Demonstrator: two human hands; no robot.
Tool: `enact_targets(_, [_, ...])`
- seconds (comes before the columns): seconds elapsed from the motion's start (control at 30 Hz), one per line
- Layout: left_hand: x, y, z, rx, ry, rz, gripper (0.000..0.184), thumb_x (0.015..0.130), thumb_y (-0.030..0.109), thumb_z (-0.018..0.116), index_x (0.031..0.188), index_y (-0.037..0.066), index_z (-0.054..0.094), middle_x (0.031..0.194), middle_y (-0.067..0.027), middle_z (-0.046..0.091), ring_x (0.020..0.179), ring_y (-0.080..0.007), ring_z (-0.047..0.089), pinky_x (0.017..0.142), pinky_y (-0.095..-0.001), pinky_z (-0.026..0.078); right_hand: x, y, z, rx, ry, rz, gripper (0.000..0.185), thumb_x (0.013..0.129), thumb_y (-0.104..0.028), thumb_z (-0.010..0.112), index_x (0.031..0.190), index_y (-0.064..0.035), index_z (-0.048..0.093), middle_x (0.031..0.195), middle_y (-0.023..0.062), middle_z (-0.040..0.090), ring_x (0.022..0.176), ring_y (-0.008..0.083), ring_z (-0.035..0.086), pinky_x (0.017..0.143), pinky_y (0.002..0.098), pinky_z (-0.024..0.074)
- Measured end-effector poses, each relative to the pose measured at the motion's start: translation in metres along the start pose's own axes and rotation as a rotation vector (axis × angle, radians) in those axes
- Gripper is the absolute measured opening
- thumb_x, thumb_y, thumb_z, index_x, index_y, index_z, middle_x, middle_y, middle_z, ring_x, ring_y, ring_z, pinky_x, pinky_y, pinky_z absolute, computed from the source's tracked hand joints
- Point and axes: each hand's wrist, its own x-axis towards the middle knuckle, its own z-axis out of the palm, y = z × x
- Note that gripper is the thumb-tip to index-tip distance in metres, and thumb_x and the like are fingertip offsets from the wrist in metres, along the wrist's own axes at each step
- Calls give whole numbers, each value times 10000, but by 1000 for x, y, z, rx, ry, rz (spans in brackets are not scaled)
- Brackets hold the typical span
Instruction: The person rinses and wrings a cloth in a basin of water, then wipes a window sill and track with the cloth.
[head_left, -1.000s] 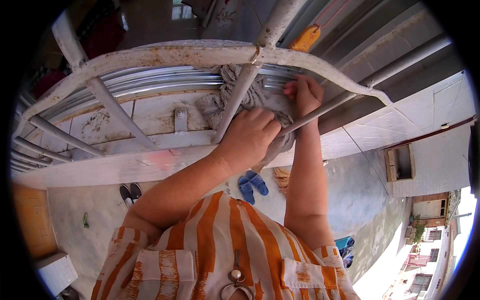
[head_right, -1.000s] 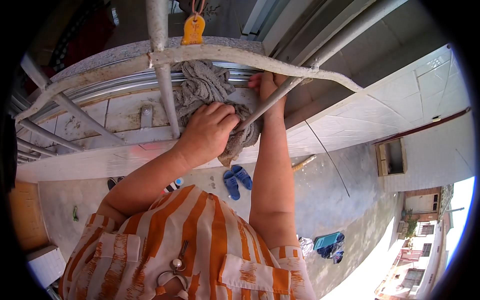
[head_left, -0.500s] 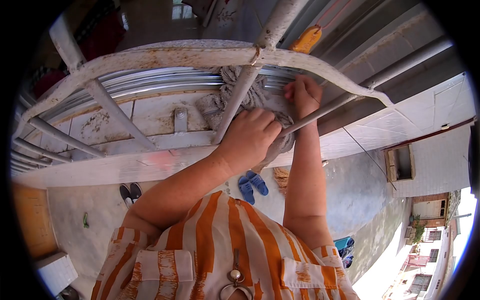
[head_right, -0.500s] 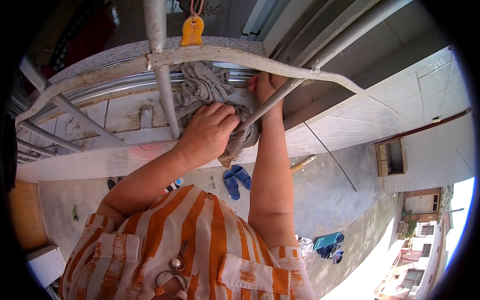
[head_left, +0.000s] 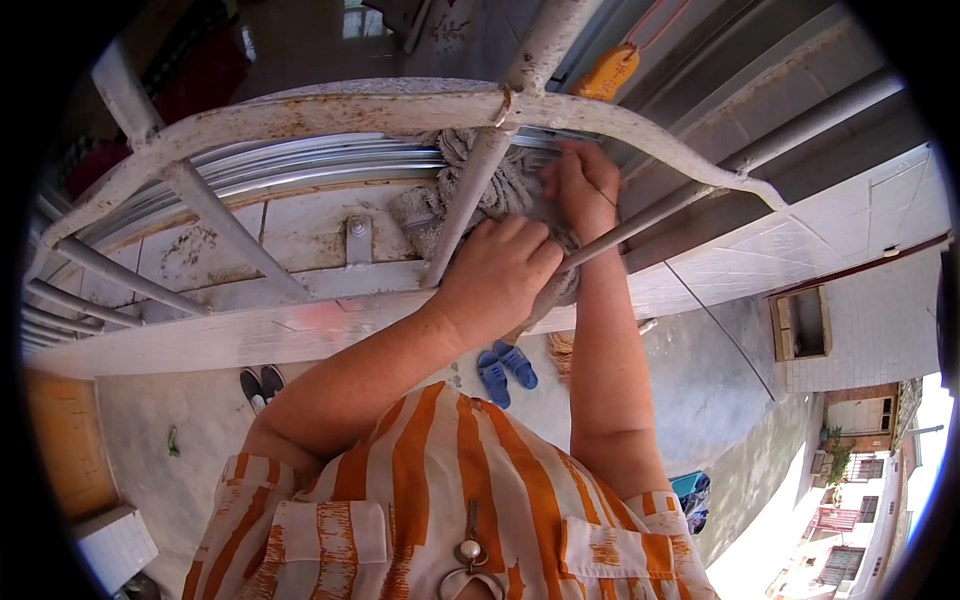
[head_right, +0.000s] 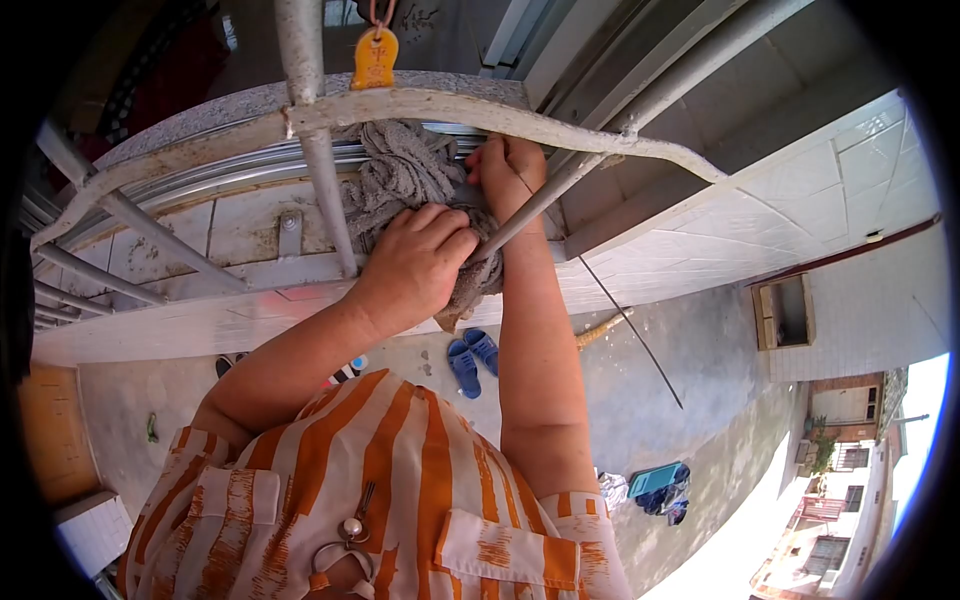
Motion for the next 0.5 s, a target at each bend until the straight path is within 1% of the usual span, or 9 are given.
enact_targets(0.07, [0,0,0,1,-1,-1,75,750,128,544,807,80,544,823,-40,505,841,-228,494,713,-359,397,-1,-3,3,-29,-14,-10,177,903,-61,461,994,35,578,633,77,590,509,98,506,502,230,425])
enact_targets(0.17, [-1,0,-1,6,-8,3,80,749,129,546,811,79,541,829,-40,504,845,-231,492,714,-360,396,-3,-5,5,64,-66,-11,176,901,-58,463,986,29,590,637,74,591,514,94,507,503,228,425])
enact_targets(0.23, [0,3,-5,-24,-102,-55,137,732,66,541,865,45,569,929,-64,538,909,-243,510,767,-366,410,-3,3,3,173,26,-21,175,897,-56,467,972,27,602,640,74,595,514,91,508,490,227,423])
enact_targets(0.27, [0,2,-5,-20,-100,-55,137,732,66,541,865,45,569,929,-64,538,909,-243,510,767,-366,410,-3,2,0,174,25,-24,175,897,-56,467,972,27,602,640,74,595,514,91,508,490,227,423])
enact_targets(0.33, [-1,1,-5,-36,-73,-49,137,734,66,544,867,44,569,935,-65,538,916,-244,513,773,-363,413,-6,2,-4,182,139,20,171,894,-55,471,960,27,605,647,78,601,510,91,513,473,228,419])
enact_targets(0.5, [-1,2,-5,-28,-78,-47,137,737,62,542,870,42,569,935,-66,536,927,-242,512,780,-360,413,-2,4,-5,97,147,13,174,897,-60,465,962,28,600,650,83,606,504,98,520,464,230,415])
